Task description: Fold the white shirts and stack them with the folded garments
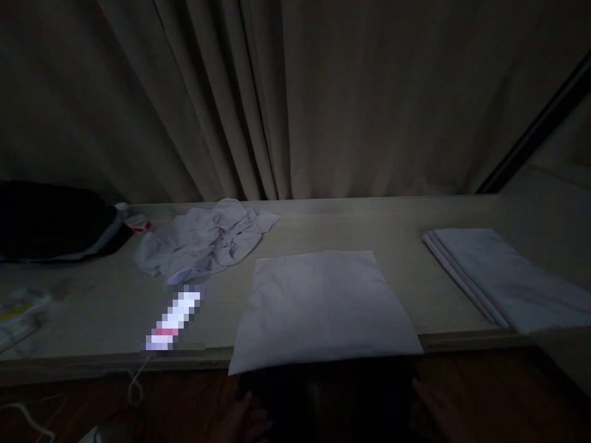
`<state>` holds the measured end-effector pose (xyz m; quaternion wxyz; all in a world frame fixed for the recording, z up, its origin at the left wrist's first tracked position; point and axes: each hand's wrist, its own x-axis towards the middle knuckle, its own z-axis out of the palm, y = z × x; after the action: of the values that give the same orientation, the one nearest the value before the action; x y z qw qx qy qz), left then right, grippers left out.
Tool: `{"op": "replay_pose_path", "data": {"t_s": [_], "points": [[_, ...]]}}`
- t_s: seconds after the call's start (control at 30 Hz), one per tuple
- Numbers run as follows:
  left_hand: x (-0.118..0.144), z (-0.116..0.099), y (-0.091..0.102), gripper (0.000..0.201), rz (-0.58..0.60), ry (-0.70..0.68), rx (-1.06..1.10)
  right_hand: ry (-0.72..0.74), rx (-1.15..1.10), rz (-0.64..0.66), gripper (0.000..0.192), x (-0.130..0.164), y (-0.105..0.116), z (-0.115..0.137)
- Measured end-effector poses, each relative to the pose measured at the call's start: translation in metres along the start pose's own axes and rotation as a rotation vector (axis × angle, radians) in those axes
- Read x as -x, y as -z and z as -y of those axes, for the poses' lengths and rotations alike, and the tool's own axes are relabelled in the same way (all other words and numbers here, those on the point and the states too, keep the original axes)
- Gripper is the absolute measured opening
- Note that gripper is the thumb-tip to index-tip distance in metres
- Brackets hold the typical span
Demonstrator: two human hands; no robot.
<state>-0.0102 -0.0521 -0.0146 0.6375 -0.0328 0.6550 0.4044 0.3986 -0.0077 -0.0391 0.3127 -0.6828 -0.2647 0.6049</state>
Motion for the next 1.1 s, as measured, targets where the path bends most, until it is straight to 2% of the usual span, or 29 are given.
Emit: {"op": "replay_pose_path", "data": {"t_s": [0.1, 0.17, 0.23, 0.33, 0.4, 0.57, 0.73, 0.87, 0.93, 1.1], "points": [[-0.012, 0.032, -0.053, 0.050, 0.246, 0.042, 0.050, -0.063, -0.165, 0.223, 0.065, 0.013, -0.069, -0.012], [-0.027, 0.043, -0.091, 0.052, 0.343, 0.030, 0.076, -0.053, -0.342, 0.263, 0.068, 0.009, -0.114, -0.008], [-0.042, 0.046, -0.123, 0.053, 0.374, -0.016, 0.087, -0.048, -0.468, 0.255, 0.066, -0.004, -0.146, 0.003], [-0.056, 0.040, -0.149, 0.059, 0.286, -0.111, 0.125, -0.046, -0.503, 0.184, 0.066, -0.025, -0.168, 0.016], [-0.061, 0.037, -0.154, 0.064, 0.217, -0.130, 0.151, -0.060, -0.485, 0.151, 0.068, -0.033, -0.171, 0.019], [-0.064, 0.037, -0.151, 0.064, 0.205, -0.146, 0.220, -0.106, -0.600, 0.154, 0.068, -0.039, -0.172, 0.018], [-0.067, 0.037, -0.147, 0.062, 0.159, -0.125, 0.254, -0.034, -0.643, -0.035, 0.080, -0.046, -0.171, 0.016], [-0.062, 0.029, -0.142, 0.058, 0.149, -0.036, 0.219, 0.031, -0.588, -0.093, 0.090, -0.049, -0.165, 0.016], [-0.056, 0.022, -0.137, 0.060, 0.112, -0.031, 0.226, 0.012, -0.555, -0.089, 0.086, -0.047, -0.159, 0.016], [-0.043, 0.007, -0.122, 0.062, -0.030, -0.143, 0.251, -0.040, -0.560, -0.088, 0.076, -0.045, -0.143, 0.016]]}}
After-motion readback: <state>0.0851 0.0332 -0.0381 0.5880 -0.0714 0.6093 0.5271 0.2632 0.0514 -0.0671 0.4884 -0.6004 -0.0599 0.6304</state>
